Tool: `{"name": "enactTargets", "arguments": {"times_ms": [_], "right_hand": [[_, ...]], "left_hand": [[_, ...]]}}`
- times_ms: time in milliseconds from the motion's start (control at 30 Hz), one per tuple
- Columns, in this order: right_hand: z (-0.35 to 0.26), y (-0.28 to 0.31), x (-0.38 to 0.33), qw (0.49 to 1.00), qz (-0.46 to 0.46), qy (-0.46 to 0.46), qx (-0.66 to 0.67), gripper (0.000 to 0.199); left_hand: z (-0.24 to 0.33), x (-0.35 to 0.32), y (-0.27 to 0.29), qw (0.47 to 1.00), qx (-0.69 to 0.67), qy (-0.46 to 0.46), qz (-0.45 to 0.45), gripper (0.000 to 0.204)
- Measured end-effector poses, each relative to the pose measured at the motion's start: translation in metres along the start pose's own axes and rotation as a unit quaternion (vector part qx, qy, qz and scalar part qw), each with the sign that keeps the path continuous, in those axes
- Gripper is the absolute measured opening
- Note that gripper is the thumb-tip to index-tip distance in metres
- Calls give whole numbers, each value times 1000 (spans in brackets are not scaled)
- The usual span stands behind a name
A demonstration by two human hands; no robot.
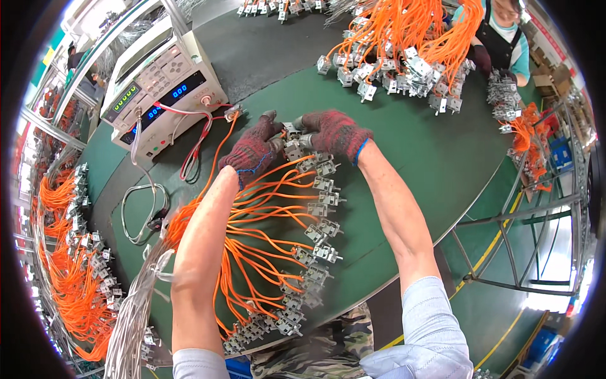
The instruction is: The recorder is assembling and testing wire harnesses at a manufacturing workstation, organizing cables and checking connectors.
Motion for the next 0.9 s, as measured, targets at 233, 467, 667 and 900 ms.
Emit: {"name": "enactTargets", "arguments": {"times_ms": [233,467,667,900], "right_hand": [[17,-17,10,992,-20,9,127,41],[0,-17,-7,993,20,-16,113,30],[15,-24,-27,992,92,-10,84,26],[3,-23,-31,995,84,6,57,23]], "left_hand": [[32,-11,2,984,-77,156,-26,71],[6,-49,-31,994,-54,-24,93,44],[22,-53,-26,838,291,-330,322,56],[-22,14,31,876,379,5,297,44]]}}
Point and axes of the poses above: each hand's wrist, its own x-axis towards the middle knuckle, its own y-axis out of the back of the hand, z = x × y, the point moved 1 cm from there along x, towards the middle knuckle, and after that the axes turned 14 degrees about z, right-handed, at the moved point
